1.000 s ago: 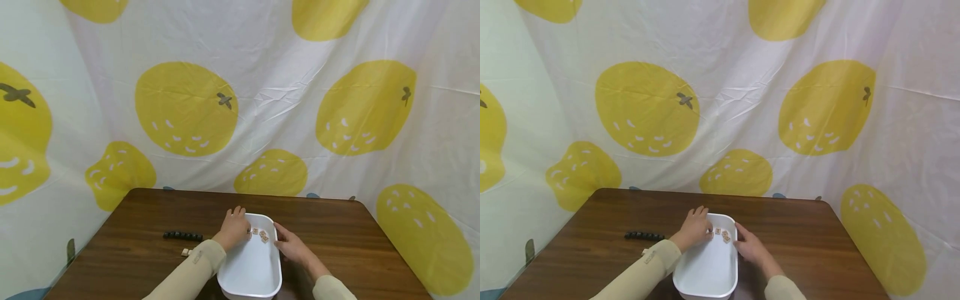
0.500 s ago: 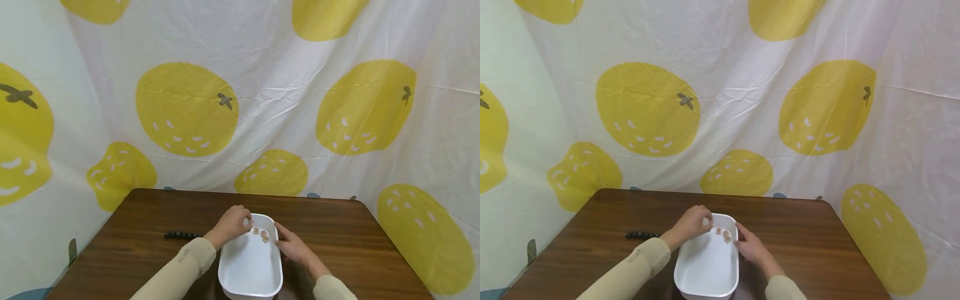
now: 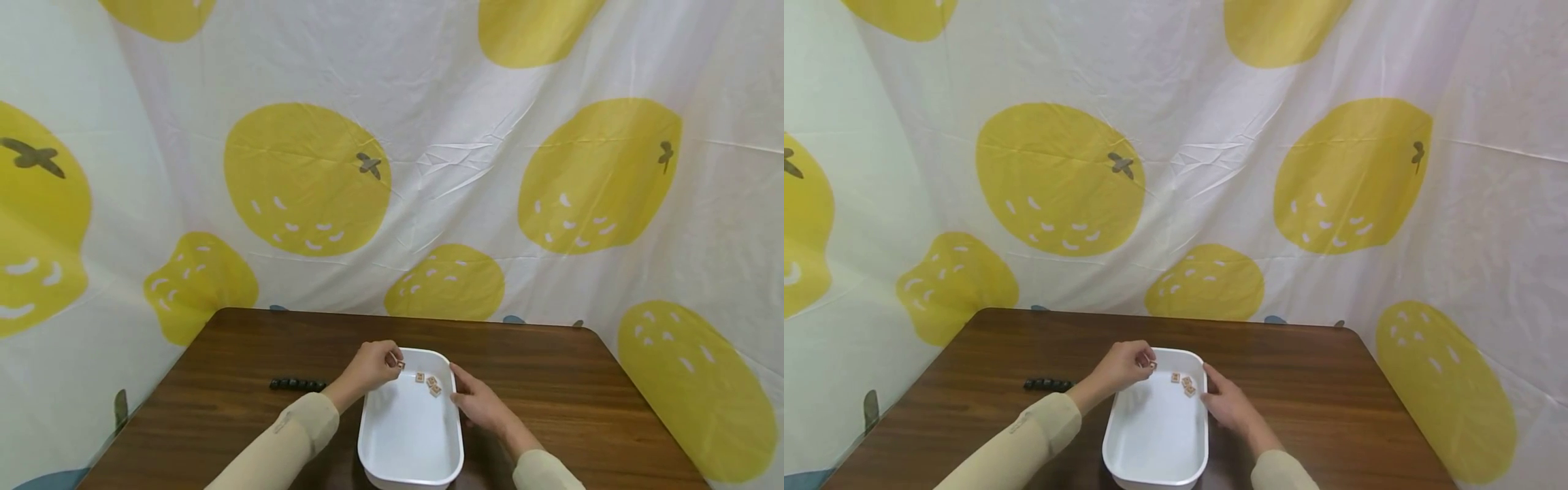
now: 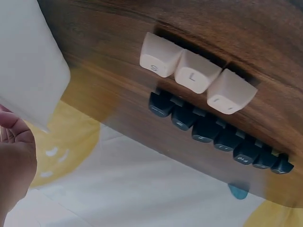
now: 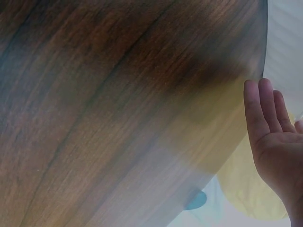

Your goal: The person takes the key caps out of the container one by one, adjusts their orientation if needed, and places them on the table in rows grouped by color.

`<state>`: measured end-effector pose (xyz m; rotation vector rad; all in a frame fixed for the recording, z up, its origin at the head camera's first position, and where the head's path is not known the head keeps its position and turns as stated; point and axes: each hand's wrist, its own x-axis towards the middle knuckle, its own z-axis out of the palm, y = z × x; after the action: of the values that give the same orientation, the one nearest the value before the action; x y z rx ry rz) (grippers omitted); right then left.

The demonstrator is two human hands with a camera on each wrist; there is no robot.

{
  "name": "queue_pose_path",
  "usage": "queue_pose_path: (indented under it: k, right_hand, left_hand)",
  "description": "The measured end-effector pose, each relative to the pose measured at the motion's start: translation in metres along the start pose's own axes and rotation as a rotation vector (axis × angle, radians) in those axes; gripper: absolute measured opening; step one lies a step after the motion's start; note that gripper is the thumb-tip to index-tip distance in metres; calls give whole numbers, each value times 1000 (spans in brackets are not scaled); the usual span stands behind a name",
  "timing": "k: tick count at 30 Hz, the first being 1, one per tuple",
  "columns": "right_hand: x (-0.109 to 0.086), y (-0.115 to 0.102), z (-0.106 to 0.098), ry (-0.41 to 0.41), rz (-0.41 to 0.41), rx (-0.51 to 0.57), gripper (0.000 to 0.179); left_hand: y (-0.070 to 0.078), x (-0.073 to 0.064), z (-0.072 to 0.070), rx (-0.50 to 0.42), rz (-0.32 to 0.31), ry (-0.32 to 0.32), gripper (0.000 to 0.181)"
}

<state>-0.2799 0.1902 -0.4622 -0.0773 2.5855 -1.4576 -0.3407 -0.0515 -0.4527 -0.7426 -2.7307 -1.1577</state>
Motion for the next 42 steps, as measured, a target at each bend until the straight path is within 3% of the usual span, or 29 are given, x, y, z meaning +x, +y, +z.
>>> queue_pose_path:
  k: [14, 25, 33, 42]
  right_hand:
    - [0, 2, -2, 2, 21, -12, 61]
    - [-2, 1, -3, 3, 24, -13, 60]
    - [-1, -2, -3, -2, 24, -20, 60]
    - [-1, -2, -1, -13, 44, -22, 60]
  left_hand:
    - [0, -8, -7, -164, -81, -20, 7]
    - [-7, -15, -16, -171, -43, -12, 24]
    - [-15, -23, -30, -194, -69, 76, 17]
    - [-31, -39, -47, -209, -98, 115, 23]
